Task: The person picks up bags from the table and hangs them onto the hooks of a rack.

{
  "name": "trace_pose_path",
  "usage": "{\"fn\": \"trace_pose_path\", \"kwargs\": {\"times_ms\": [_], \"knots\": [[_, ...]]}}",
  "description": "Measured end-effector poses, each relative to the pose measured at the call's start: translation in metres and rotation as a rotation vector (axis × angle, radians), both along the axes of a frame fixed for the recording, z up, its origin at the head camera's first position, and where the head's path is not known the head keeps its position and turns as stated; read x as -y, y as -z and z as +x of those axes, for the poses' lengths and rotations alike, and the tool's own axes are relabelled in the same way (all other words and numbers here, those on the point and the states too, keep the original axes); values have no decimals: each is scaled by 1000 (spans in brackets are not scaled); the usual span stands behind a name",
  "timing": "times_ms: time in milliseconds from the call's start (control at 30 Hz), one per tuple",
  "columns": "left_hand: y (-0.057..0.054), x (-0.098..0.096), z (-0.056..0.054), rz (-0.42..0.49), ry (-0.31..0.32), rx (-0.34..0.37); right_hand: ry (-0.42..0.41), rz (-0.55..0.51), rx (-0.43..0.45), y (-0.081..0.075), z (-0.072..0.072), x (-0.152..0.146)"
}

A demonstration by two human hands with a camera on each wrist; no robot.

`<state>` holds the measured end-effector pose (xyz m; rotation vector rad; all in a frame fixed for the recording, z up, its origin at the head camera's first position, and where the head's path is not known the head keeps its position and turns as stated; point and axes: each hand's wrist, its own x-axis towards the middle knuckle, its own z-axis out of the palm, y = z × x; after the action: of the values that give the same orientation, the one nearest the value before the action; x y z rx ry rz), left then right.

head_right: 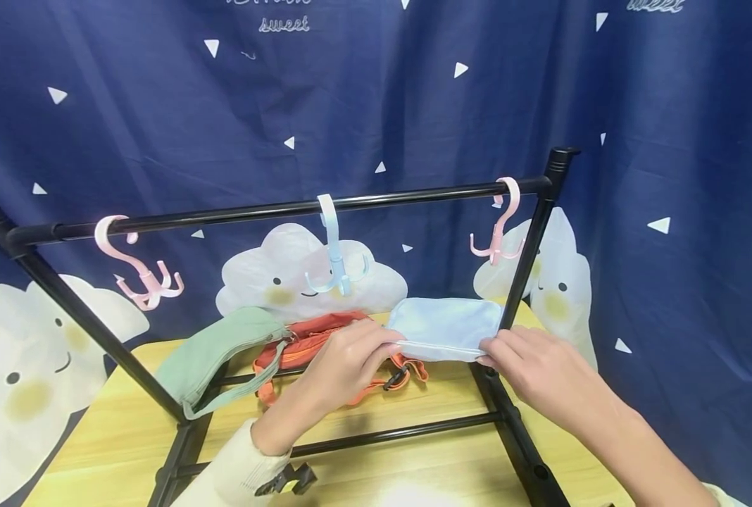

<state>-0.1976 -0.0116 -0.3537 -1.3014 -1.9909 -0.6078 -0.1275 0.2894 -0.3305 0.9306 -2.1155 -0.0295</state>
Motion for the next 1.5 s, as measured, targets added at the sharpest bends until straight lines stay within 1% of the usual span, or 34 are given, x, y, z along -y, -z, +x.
{"fn": "trace_pose_path", "kwargs": {"times_ms": [167, 333, 500, 633, 767, 900, 1000, 1133, 1233, 1500], "knots": [[-6, -7, -2, -6, -21, -16, 11, 3, -13, -7, 0, -5], [-13, -13, -3, 12, -14, -41, 11, -19, -40, -13, -1, -10], [-19, -17, -4, 27, -10, -43, 16, -29, -48, -16, -2, -15], [-22, -20, -6, 37, -10, -54, 47, -27, -59, -19, -2, -17], [-26, -24, -8, 52, -34, -78, 85, -31, -69, -23, -2, -18], [-31, -29, -8, 74, -47, -70, 103, -54, -81, -26, -2, -19], [-34, -32, -8, 90, -49, -57, 101, -88, -115, -27, -3, -19], [-40, -35, -9, 102, -59, -65, 77, -140, -172, -29, -8, -18], [-44, -38, -10, 110, -63, -72, 68, -165, -198, -32, -10, -18], [-52, -47, -15, 146, -70, -76, 104, -200, -234, -41, -18, -20]]}}
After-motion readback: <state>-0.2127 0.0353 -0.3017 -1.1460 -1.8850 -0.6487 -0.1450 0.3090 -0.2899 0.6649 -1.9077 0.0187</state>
